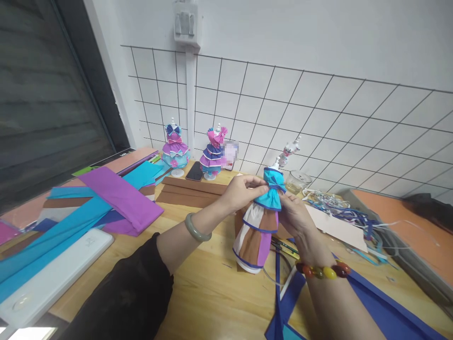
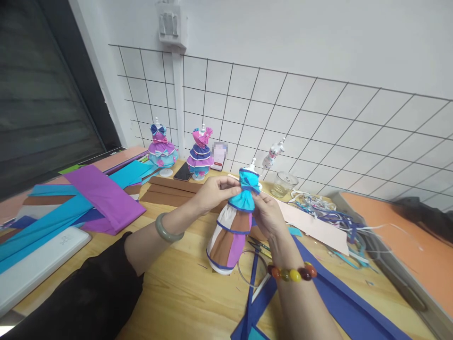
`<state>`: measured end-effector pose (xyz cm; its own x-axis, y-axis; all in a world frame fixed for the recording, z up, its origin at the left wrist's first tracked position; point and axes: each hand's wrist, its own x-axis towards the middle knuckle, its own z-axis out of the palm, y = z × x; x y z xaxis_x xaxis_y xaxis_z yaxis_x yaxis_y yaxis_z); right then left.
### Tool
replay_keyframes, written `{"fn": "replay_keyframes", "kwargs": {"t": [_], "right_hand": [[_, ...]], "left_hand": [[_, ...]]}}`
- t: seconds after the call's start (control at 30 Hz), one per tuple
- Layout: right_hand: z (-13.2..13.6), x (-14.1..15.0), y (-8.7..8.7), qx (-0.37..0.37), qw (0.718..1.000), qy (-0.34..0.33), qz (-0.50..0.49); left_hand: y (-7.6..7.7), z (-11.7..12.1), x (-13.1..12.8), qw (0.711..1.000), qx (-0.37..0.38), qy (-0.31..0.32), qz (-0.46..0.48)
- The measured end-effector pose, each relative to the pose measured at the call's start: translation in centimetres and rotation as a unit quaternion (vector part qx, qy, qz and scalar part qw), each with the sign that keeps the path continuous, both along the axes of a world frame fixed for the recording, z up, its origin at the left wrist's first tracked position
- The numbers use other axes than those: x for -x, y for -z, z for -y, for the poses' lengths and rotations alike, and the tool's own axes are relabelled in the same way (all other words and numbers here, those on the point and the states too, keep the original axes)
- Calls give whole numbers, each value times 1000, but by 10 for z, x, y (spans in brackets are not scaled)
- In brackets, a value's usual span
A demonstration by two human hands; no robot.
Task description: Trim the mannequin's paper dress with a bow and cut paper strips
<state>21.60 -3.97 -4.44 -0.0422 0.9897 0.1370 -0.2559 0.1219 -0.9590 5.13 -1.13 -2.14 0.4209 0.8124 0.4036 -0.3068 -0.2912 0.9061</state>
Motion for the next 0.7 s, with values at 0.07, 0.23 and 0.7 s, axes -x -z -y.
{"fn": "replay_keyframes", "kwargs": {"t": [0.07,0.23,0.7], "right_hand": [[2,2,-3,-10,1000,8,8],[3,4,-6,-54,996,40,50],[3,-5,-6,-95,987,49,120]], "left_hand": [[2,-3,1,1000,5,1,9],[0,-5,1,999,44,3,32],[6,-15,2,998,57,19,30]]}}
